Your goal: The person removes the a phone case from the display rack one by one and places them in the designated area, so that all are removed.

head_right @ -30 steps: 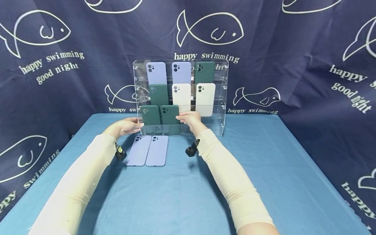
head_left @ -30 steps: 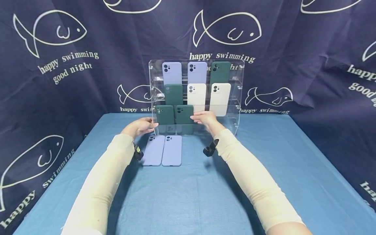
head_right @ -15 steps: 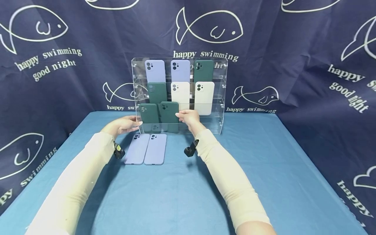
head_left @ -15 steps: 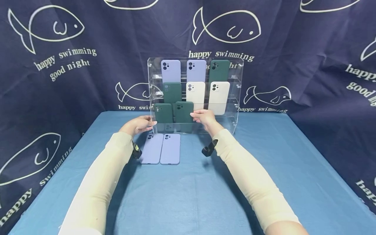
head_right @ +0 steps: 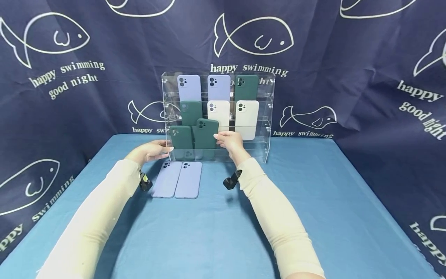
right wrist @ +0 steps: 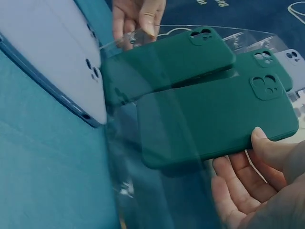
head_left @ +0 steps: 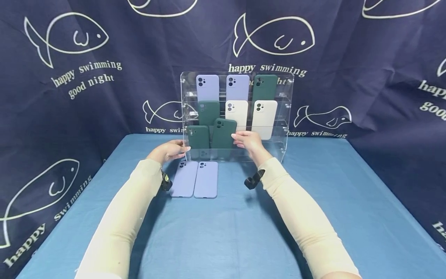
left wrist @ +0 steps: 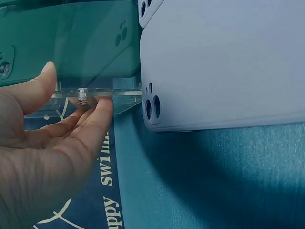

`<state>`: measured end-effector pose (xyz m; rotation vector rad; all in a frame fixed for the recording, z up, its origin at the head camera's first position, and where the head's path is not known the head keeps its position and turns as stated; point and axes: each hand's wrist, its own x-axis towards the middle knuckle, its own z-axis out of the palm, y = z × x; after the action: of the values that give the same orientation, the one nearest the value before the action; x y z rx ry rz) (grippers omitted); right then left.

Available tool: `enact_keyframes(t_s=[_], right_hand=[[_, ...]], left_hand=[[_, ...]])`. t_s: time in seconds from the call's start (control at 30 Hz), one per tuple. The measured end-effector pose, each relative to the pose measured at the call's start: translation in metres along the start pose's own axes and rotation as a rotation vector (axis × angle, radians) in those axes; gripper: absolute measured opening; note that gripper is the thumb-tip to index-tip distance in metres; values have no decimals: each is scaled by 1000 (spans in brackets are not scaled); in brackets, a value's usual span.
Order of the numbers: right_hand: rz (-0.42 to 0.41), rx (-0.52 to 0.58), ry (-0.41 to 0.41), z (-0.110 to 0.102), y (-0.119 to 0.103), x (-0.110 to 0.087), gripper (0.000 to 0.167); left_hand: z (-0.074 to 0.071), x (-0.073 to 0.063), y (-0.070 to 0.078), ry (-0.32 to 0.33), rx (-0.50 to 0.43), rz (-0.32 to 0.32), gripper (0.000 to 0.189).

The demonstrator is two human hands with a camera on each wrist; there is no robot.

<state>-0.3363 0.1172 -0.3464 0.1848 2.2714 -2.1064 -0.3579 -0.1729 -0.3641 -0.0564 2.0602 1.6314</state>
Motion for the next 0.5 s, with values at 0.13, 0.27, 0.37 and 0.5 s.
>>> enact_keyframes(t_s=[0.13, 0.27, 0.37, 0.5], right_hand=[[-64, 1, 23, -6, -6, -1, 40], [-109, 7, 56, -9, -13, -4, 38], [-144, 16, 91, -11, -17, -7, 37], [-173, 17, 134, -12, -21, -10, 36]], left_hand=[[2, 2, -1, 2, 4, 1, 73], [2, 3, 0, 6, 18, 3, 72], [1, 4, 0, 13, 16, 0, 73], [0, 4, -1, 23, 2, -14, 74]])
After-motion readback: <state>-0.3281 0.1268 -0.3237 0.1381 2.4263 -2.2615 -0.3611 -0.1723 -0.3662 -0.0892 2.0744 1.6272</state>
